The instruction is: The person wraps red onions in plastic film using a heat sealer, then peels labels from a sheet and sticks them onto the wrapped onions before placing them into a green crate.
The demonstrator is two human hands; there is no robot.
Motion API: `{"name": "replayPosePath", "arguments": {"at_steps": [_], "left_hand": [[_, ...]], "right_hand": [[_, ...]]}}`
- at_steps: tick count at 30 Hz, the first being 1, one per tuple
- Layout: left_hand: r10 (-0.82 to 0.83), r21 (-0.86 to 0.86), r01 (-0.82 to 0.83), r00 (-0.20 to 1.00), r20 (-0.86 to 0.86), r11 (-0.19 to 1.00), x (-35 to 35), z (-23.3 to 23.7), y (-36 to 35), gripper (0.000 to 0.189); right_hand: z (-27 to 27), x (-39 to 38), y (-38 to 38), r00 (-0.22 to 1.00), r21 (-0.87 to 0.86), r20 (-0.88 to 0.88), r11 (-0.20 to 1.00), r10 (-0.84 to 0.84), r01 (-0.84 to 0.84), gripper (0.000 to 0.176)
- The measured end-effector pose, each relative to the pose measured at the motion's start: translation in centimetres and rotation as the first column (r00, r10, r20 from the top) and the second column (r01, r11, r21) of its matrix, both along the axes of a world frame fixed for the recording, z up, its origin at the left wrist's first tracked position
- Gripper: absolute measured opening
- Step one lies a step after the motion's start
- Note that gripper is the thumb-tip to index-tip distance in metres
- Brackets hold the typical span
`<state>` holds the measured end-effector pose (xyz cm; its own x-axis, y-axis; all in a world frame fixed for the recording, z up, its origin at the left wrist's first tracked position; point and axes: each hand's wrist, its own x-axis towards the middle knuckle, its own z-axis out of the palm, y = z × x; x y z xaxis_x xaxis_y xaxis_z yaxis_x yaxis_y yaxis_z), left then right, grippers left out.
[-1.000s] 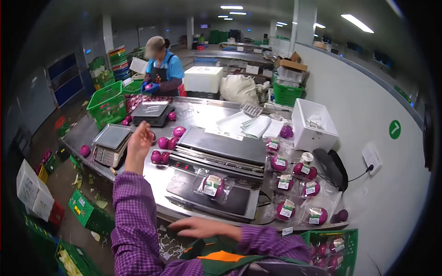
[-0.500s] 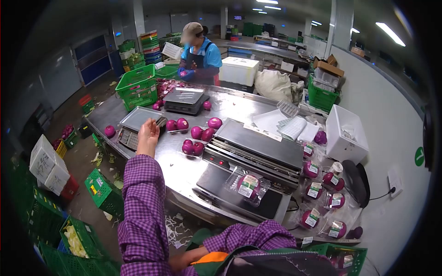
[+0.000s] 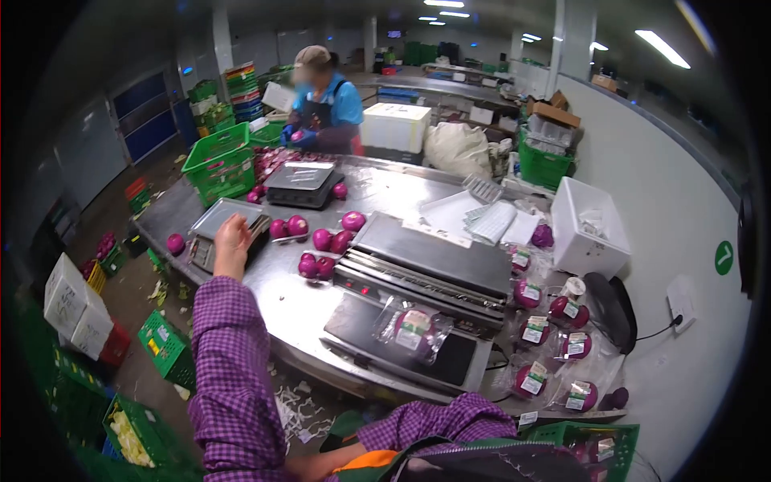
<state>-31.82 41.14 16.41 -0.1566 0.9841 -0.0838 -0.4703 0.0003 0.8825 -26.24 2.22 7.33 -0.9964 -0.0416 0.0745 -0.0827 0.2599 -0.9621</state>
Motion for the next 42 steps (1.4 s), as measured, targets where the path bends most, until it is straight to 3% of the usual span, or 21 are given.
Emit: {"name": "replayPosePath", "arguments": {"at_steps": [1, 4, 10, 12, 15, 19, 22, 23, 24, 25, 26, 29, 32, 34, 36, 38, 39, 40, 42], "left_hand": [[-0.001, 0.014, 0.001, 1.000, 0.000, 1.000, -0.1, -0.3, 0.4, 0.027], [0.214, -0.056, -0.220, 0.972, -0.095, 0.974, 1.7, -2.0, 0.4, 0.023], [0.003, -0.040, -0.003, 1.000, 0.003, 0.999, 8.7, -6.1, -0.5, 0.014], [0.026, -0.086, -0.026, 1.000, -0.006, 0.996, 10.8, -3.9, -1.7, 0.018], [-0.016, 0.037, 0.017, 0.999, -0.027, 0.999, 11.3, -3.1, -0.2, 0.016], [-0.079, 0.063, 0.084, 0.993, -0.088, 0.994, 12.2, -0.5, -0.2, 0.004], [-0.129, 0.139, 0.156, 0.974, -0.185, 0.978, 11.0, 0.8, 1.7, 0.009], [-0.102, 0.181, 0.131, 0.982, -0.162, 0.975, 10.2, 0.7, 3.2, 0.013], [0.030, 0.148, -0.012, 0.992, -0.120, 0.989, 10.1, 1.7, 3.1, 0.014], [0.006, 0.163, 0.022, 0.985, -0.171, 0.986, 8.9, 2.3, 3.6, 0.013], [0.108, 0.153, -0.088, 0.986, -0.129, 0.984, 8.9, 3.2, 3.5, 0.013], [0.116, 0.250, -0.046, 0.955, -0.274, 0.967, 8.9, 5.0, 4.3, 0.016], [0.091, 0.275, -0.044, 0.983, -0.159, 0.961, 11.0, 7.3, 5.2, 0.016], [0.187, 0.263, -0.121, 0.952, -0.244, 0.957, 13.6, 9.0, 4.7, 0.009], [-0.081, 0.340, 0.183, 0.952, -0.294, 0.922, 14.5, 9.8, 5.2, 0.008], [-0.019, 0.355, 0.090, 0.980, -0.198, 0.930, 16.4, 11.5, 1.0, 0.009], [0.006, 0.349, 0.061, 0.982, -0.187, 0.935, 16.6, 12.0, 1.9, 0.008], [0.061, 0.295, 0.006, 0.974, -0.217, 0.955, 15.3, 11.6, 5.2, 0.008], [0.149, 0.163, -0.107, 0.952, -0.268, 0.981, 11.8, 9.9, 14.0, 0.009]], "right_hand": [[-0.1, 0.4, 0.2, 1.000, 0.005, 0.003, 1.000, -0.024, 0.024, 0.029], [-0.4, 1.9, 0.5, 0.996, 0.012, 0.018, 0.997, -0.083, 0.083, 0.028], [-1.1, 2.8, 0.2, 0.995, 0.019, 0.004, 0.994, -0.104, 0.104, 0.027], [-1.1, 3.3, 0.1, 0.994, 0.029, -0.011, 0.993, -0.112, 0.112, 0.027], [-1.1, 3.6, 0.2, 0.989, 0.035, -0.050, 0.989, -0.142, 0.144, 0.027], [-1.6, 3.6, 0.2, 0.970, 0.048, -0.135, 0.976, -0.202, 0.210, 0.026], [-2.0, 3.3, 0.4, 0.930, 0.057, -0.231, 0.950, -0.286, 0.306, 0.026], [-2.2, 3.3, 0.5, 0.918, 0.066, -0.258, 0.942, -0.301, 0.328, 0.025], [-2.5, 3.0, 0.5, 0.908, 0.076, -0.285, 0.937, -0.307, 0.341, 0.025], [-2.8, 2.7, 0.4, 0.899, 0.089, -0.311, 0.933, -0.307, 0.349, 0.025], [-3.2, 2.4, 0.2, 0.895, 0.105, -0.332, 0.931, -0.298, 0.349, 0.025], [-5.4, 1.6, -0.1, 0.891, 0.212, -0.414, 0.932, -0.187, 0.294, 0.025], [-9.5, 0.0, -0.2, 0.848, 0.404, -0.529, 0.887, 0.028, 0.223, 0.024], [-12.2, -1.1, -0.5, 0.797, 0.498, -0.581, 0.846, 0.163, 0.190, 0.024], [-12.8, -1.2, -0.5, 0.767, 0.527, -0.602, 0.833, 0.223, 0.171, 0.024], [-6.6, 1.5, 0.6, 0.889, 0.431, -0.424, 0.902, 0.175, 0.027, 0.026], [-0.7, 4.2, 1.7, 0.975, 0.325, -0.194, 0.945, 0.105, -0.037, 0.027], [4.7, 6.9, 2.8, 1.000, 0.272, 0.003, 0.962, 0.030, -0.029, 0.028], [10.2, 9.4, 4.2, 0.984, 0.230, 0.149, 0.971, -0.099, 0.063, 0.032]]}}
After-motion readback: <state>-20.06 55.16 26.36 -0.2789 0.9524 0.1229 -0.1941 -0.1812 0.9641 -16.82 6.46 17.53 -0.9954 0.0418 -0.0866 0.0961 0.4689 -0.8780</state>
